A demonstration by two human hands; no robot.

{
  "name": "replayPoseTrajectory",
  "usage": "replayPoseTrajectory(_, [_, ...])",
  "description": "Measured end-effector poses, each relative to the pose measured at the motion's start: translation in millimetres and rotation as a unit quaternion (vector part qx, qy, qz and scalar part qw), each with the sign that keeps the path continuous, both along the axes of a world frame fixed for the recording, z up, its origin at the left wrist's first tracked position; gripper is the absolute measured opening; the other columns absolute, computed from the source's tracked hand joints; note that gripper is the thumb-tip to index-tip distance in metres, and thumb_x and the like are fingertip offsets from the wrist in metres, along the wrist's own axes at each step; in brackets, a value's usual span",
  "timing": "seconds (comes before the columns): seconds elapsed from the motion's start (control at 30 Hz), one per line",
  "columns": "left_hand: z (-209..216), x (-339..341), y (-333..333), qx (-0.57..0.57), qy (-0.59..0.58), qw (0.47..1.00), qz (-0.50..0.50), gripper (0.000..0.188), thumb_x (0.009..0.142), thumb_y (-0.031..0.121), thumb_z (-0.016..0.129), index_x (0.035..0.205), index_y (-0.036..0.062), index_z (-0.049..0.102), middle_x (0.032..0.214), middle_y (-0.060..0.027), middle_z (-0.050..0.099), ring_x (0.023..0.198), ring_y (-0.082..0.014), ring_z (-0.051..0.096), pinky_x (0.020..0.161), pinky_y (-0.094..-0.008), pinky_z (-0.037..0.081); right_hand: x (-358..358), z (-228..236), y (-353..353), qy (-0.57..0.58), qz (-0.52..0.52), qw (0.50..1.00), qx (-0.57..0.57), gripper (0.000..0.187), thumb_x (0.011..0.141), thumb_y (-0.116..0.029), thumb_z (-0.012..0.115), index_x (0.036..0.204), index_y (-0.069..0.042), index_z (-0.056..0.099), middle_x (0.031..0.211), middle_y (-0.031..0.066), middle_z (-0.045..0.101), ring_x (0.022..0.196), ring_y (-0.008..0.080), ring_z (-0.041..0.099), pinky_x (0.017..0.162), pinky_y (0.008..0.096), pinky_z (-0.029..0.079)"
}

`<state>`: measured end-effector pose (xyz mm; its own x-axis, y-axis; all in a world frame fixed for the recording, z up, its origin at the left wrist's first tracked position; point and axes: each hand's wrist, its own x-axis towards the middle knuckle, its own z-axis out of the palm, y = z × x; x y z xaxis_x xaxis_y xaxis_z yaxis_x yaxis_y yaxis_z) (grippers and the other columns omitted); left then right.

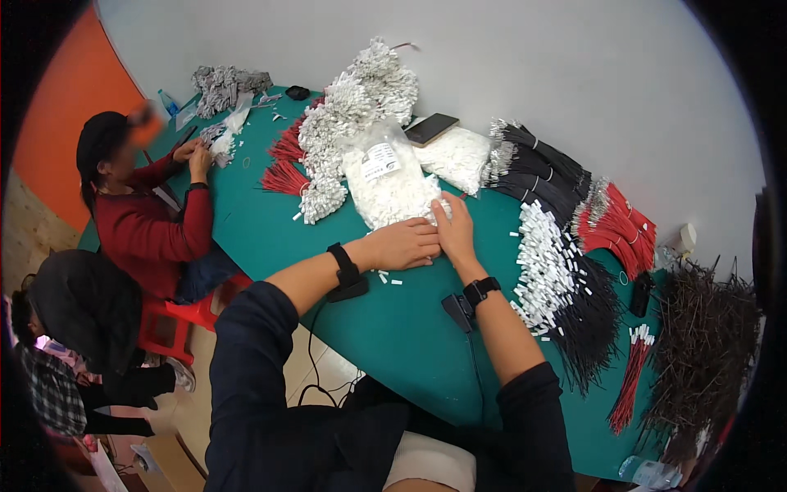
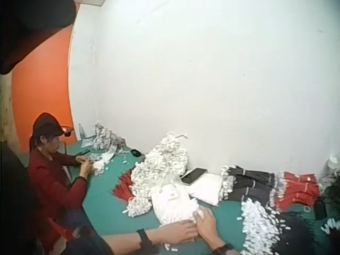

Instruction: Assembling small white plastic components onto bundles of colored wires at a workstation.

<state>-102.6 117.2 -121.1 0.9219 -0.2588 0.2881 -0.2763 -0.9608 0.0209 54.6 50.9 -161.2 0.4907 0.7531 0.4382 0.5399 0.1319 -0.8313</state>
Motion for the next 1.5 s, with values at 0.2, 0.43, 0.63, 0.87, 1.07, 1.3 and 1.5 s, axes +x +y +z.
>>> replayPoseTrajectory(0.2, [10.6,0.1,-8.6,0.001,-0.011,0.999,0.032,0.022,0.092,0.026,0.066,0.101,0.0070,0.058,0.115,-0.0119,0.058,0.116,-0.0313,0.053,0.106,-0.0457,0.040,14.4,7.4,-11.6,-0.024,0.026,0.999,-0.012,0.045,0.096,-0.030,0.064,0.125,0.005,0.059,0.126,0.0258,0.060,0.117,0.0419,0.057,0.100,0.0446,0.045])
replayPoseTrajectory(0.43, [79.9,-58.0,-41.5,-0.177,0.088,0.931,0.308,0.039,0.084,0.031,0.075,0.105,0.0028,0.058,0.107,-0.0161,0.066,0.097,-0.0367,0.065,0.082,-0.0449,0.053,22.7,49.4,-93.7,-0.221,0.067,0.971,-0.062,0.052,0.080,-0.007,0.074,0.127,0.005,0.053,0.117,0.0252,0.060,0.111,0.0437,0.058,0.097,0.0460,0.048])
replayPoseTrajectory(0.63, [42.9,-94.3,-53.1,-0.181,0.188,0.837,0.482,0.058,0.074,0.042,0.085,0.102,0.0004,0.057,0.086,-0.0190,0.069,0.086,-0.0410,0.067,0.072,-0.0483,0.052,20.5,55.4,-124.1,-0.245,0.129,0.934,-0.227,0.043,0.077,-0.004,0.074,0.112,0.006,0.054,0.110,0.0249,0.060,0.103,0.0453,0.060,0.087,0.0486,0.052])
replayPoseTrajectory(0.87, [33.6,-84.2,-45.9,-0.198,0.038,0.866,0.458,0.031,0.083,0.022,0.079,0.095,0.0028,0.059,0.077,-0.0168,0.067,0.073,-0.0366,0.067,0.064,-0.0447,0.050,-7.2,96.4,-147.5,-0.236,0.147,0.939,-0.201,0.045,0.078,-0.010,0.077,0.115,0.004,0.055,0.107,0.0225,0.061,0.102,0.0417,0.062,0.086,0.0482,0.052])
replayPoseTrajectory(1.07, [85.2,-47.4,-96.6,-0.251,-0.045,0.896,0.363,0.013,0.091,0.007,0.066,0.104,0.0063,0.065,0.064,-0.0133,0.060,0.055,-0.0263,0.058,0.054,-0.0382,0.042,87.8,142.4,-259.7,-0.212,0.092,0.953,-0.196,0.063,0.076,-0.020,0.083,0.131,-0.002,0.057,0.122,0.0181,0.063,0.112,0.0349,0.062,0.098,0.0411,0.049])
replayPoseTrajectory(1.3, [69.8,33.8,-156.0,-0.526,-0.048,0.831,0.174,0.012,0.098,0.006,0.056,0.107,0.0026,0.063,0.067,-0.0052,0.056,0.061,-0.0119,0.054,0.059,-0.0299,0.042,100.2,128.2,-349.9,-0.246,-0.007,0.936,-0.252,0.063,0.070,-0.016,0.086,0.126,-0.002,0.060,0.125,0.0182,0.060,0.116,0.0375,0.057,0.100,0.0431,0.047])
replayPoseTrajectory(1.5, [28.8,67.5,-173.9,-0.663,-0.014,0.736,0.136,0.013,0.099,0.010,0.059,0.106,0.0021,0.066,0.060,0.0017,0.054,0.055,-0.0046,0.047,0.053,-0.0251,0.036,103.4,134.5,-360.3,-0.238,-0.072,0.936,-0.251,0.039,0.076,-0.011,0.080,0.111,0.000,0.068,0.108,0.0150,0.068,0.105,0.0354,0.062,0.092,0.0427,0.051])
